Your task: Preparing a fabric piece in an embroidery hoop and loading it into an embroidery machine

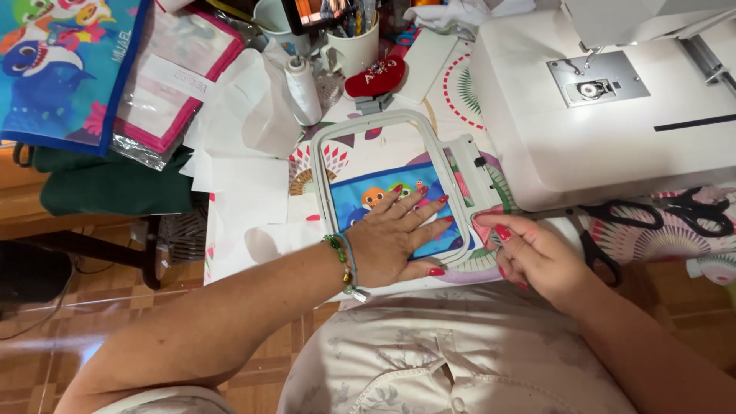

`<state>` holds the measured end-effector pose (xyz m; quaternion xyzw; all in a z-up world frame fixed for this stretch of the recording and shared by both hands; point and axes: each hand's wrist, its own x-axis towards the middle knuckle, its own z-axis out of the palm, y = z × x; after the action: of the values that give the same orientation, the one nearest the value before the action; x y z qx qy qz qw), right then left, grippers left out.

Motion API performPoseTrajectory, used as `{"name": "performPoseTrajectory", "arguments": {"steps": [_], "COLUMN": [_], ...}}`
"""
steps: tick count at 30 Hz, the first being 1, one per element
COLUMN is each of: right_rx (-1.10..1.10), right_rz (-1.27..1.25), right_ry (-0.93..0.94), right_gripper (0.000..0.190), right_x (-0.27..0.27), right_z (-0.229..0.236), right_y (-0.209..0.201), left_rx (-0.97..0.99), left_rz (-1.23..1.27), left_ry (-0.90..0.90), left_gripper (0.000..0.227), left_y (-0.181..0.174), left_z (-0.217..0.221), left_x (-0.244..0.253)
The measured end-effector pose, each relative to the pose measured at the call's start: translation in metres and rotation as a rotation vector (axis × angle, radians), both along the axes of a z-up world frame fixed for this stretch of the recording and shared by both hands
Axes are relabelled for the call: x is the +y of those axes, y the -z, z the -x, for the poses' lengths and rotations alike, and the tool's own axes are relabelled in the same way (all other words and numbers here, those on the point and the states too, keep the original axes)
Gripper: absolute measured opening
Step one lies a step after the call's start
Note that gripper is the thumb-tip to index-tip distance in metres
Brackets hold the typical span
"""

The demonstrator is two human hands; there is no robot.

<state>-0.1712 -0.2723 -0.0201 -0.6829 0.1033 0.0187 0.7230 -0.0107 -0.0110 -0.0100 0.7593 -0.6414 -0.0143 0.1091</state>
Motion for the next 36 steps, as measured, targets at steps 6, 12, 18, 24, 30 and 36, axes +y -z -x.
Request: {"name": "performPoseTrajectory", "arguments": {"steps": [6,12,18,24,30,36], "right_rx": [0.082,0.12,0.107,-0.115,-0.202,-0.189], "right_rz": [1.056,1.388,1.342,1.461,1.426,1.164], "right_ry": [-0.103,-0.122,-0.041,-0.029,0.015,0.062], "right_gripper": [0.042,0.057,0.044,0.034,0.035,0.036], "right_x": [0.018,0.042,0.034,0.02,0.022,0.028], "right_z": [-0.018,-0.028,-0.047,-0.079,-0.11,-0.1], "right_y": [-0.025,-0.044,-0.033,0.0,-0.004,-0.025], "left_rx": [0.032,0.085,0.075,-0.268,-0.153,-0.084], "left_rz": [-0.02,-0.082,-0.154,0.132,0.238,0.229], "left_ry": [-0.111,-0.216,-0.311,-0.366,-0.308,-0.244], "left_gripper": [0.091,0.099,0.107,0.086,0.052,0.051], "left_y": [0.009,-0.004,-0.024,-0.002,0.012,0.017], "left_z": [0.016,0.037,0.046,-0.001,-0.085,-0.104], "left_x": [-0.01,-0.015,-0.018,-0.021,-0.03,-0.049]}}
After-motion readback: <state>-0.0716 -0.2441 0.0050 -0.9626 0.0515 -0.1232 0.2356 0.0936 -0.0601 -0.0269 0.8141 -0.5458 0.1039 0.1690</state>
